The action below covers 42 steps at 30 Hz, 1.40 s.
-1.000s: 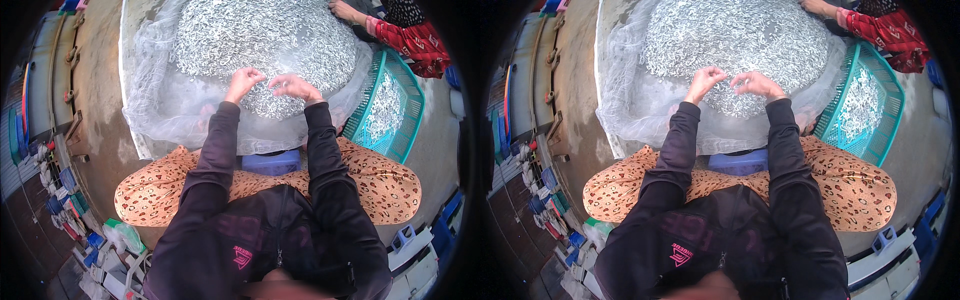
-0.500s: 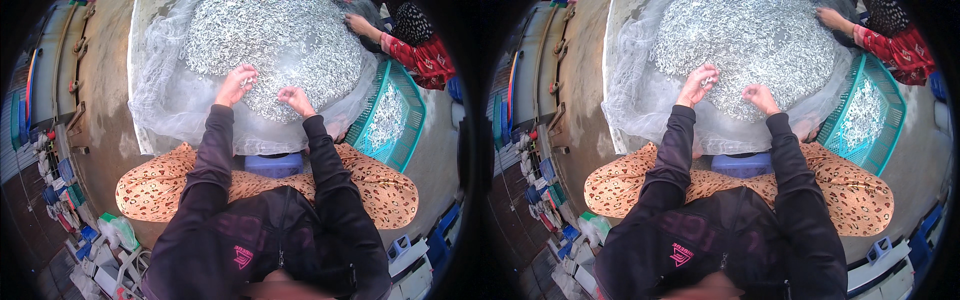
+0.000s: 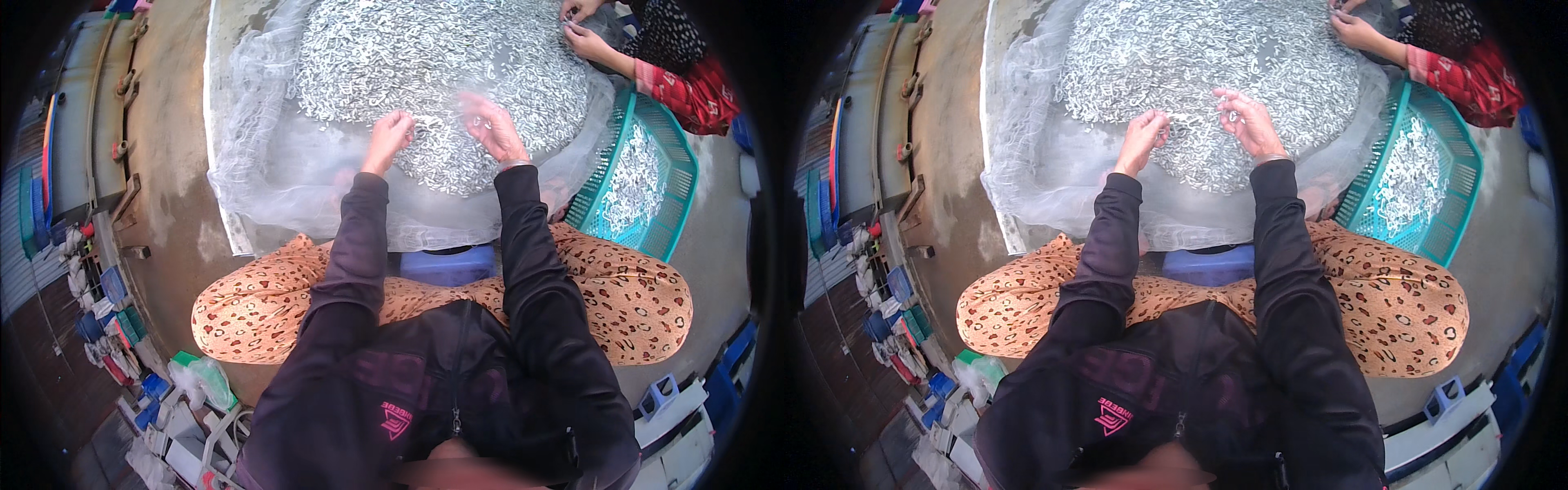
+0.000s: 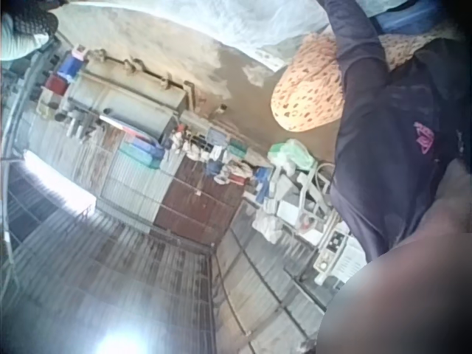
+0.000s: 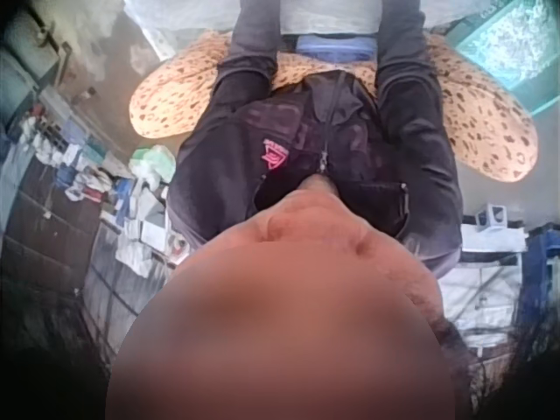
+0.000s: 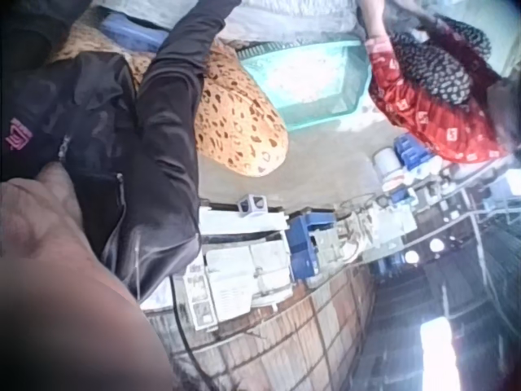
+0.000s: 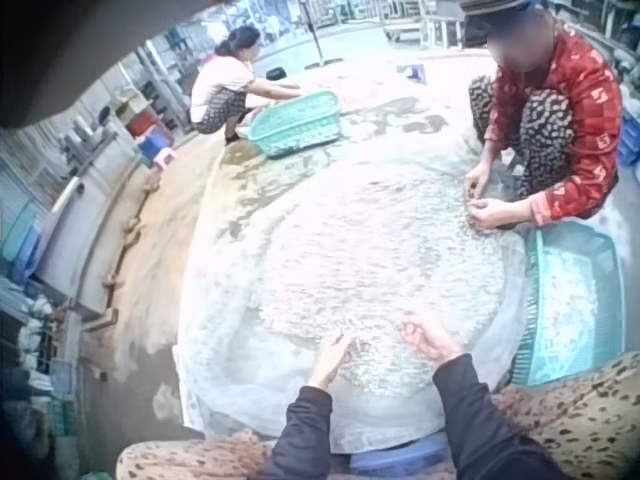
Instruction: The person sits on a low stool and sorts small silver fish by hand from a large pile on a white sheet. They pick up individual fish and place them into green plastic baskets. Other workers are visible nearby performing similar sorting tasks.
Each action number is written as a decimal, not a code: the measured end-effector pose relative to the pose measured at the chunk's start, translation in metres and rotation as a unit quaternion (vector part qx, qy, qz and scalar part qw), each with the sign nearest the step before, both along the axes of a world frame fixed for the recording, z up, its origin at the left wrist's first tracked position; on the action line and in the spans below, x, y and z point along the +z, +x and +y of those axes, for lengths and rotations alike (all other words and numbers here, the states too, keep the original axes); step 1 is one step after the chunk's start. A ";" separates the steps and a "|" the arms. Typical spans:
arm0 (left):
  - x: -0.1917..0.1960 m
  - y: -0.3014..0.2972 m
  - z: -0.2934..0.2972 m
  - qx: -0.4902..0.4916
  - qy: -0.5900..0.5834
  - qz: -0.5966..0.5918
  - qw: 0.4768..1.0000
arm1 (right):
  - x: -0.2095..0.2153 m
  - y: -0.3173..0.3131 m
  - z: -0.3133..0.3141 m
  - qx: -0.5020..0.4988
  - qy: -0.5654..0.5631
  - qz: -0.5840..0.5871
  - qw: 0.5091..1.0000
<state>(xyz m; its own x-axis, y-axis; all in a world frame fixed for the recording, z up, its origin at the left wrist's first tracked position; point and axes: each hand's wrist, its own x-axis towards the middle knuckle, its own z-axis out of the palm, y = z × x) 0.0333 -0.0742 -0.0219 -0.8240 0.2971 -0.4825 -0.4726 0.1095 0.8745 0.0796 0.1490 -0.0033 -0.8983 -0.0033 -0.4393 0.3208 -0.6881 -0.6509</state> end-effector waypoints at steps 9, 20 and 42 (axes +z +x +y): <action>0.012 -0.001 -0.009 -0.033 0.007 -0.020 0.999 | 0.001 -0.005 -0.024 0.090 0.086 -0.041 0.991; 0.043 -0.003 0.008 -0.022 0.141 0.007 0.990 | 0.006 -0.005 -0.043 0.114 -0.045 -0.068 0.990; -0.009 0.006 -0.018 0.046 0.141 -0.020 0.989 | -0.056 -0.003 -0.010 0.036 0.007 -0.041 0.998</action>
